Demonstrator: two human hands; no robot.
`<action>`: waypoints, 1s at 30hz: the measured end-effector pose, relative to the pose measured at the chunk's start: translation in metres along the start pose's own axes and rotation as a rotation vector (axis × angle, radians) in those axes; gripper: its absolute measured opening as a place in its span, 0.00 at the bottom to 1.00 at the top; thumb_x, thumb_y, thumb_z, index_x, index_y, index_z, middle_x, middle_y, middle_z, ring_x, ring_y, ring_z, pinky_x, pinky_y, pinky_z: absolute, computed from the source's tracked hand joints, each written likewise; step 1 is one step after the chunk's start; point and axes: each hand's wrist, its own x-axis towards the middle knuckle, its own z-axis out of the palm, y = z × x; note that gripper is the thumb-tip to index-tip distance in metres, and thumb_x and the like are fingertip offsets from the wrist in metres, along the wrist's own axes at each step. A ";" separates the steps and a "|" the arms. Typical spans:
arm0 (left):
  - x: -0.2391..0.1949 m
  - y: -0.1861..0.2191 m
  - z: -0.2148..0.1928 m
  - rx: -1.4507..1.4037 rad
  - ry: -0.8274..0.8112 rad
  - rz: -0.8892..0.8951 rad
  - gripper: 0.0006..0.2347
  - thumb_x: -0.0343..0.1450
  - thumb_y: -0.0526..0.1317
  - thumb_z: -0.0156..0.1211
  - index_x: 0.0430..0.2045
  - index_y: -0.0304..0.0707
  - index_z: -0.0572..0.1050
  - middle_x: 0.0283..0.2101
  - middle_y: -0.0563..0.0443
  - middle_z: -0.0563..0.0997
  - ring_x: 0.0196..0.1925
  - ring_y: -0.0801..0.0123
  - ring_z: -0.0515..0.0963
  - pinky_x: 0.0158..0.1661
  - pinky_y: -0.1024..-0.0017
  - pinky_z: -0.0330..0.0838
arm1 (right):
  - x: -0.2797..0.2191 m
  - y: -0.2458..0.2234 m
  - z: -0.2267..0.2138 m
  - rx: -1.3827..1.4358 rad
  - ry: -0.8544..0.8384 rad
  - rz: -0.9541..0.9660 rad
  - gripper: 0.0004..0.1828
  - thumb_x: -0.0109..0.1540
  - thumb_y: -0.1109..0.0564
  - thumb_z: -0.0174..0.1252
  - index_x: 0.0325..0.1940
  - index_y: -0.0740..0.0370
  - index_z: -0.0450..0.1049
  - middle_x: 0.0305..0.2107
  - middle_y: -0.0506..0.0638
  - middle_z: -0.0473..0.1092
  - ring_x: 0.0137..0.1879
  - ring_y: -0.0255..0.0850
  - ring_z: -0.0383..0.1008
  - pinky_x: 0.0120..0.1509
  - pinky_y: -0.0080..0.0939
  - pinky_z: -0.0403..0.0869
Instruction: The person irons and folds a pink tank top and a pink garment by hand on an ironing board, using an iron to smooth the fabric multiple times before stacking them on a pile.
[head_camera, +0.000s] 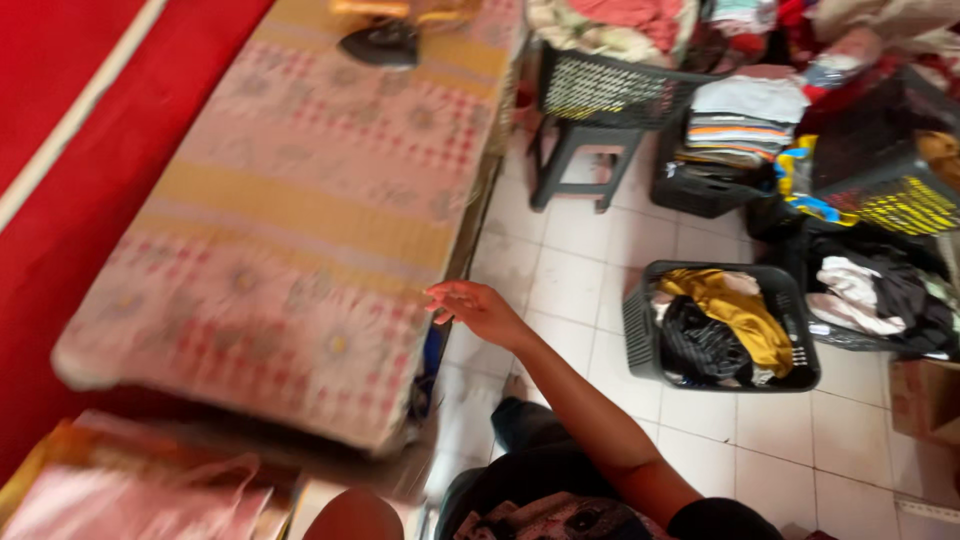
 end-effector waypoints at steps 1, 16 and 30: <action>0.001 -0.005 0.024 -0.020 -0.033 0.009 0.23 0.81 0.40 0.51 0.69 0.26 0.58 0.74 0.33 0.58 0.78 0.43 0.54 0.75 0.50 0.44 | -0.001 -0.007 -0.025 -0.068 0.056 0.018 0.21 0.71 0.48 0.51 0.65 0.62 0.71 0.49 0.51 0.77 0.49 0.38 0.79 0.54 0.41 0.75; 0.122 -0.017 0.279 -0.252 -0.113 0.379 0.26 0.79 0.37 0.53 0.69 0.20 0.51 0.72 0.26 0.57 0.75 0.40 0.59 0.74 0.52 0.51 | -0.021 -0.022 -0.288 0.023 0.756 0.180 0.19 0.69 0.47 0.52 0.55 0.61 0.77 0.41 0.50 0.80 0.42 0.38 0.80 0.48 0.38 0.75; 0.377 -0.250 0.597 0.042 -0.516 0.165 0.27 0.76 0.41 0.57 0.69 0.30 0.58 0.73 0.37 0.63 0.76 0.45 0.58 0.74 0.49 0.47 | 0.158 -0.041 -0.522 0.048 0.908 0.104 0.19 0.70 0.47 0.51 0.56 0.60 0.76 0.42 0.50 0.79 0.43 0.37 0.80 0.48 0.37 0.74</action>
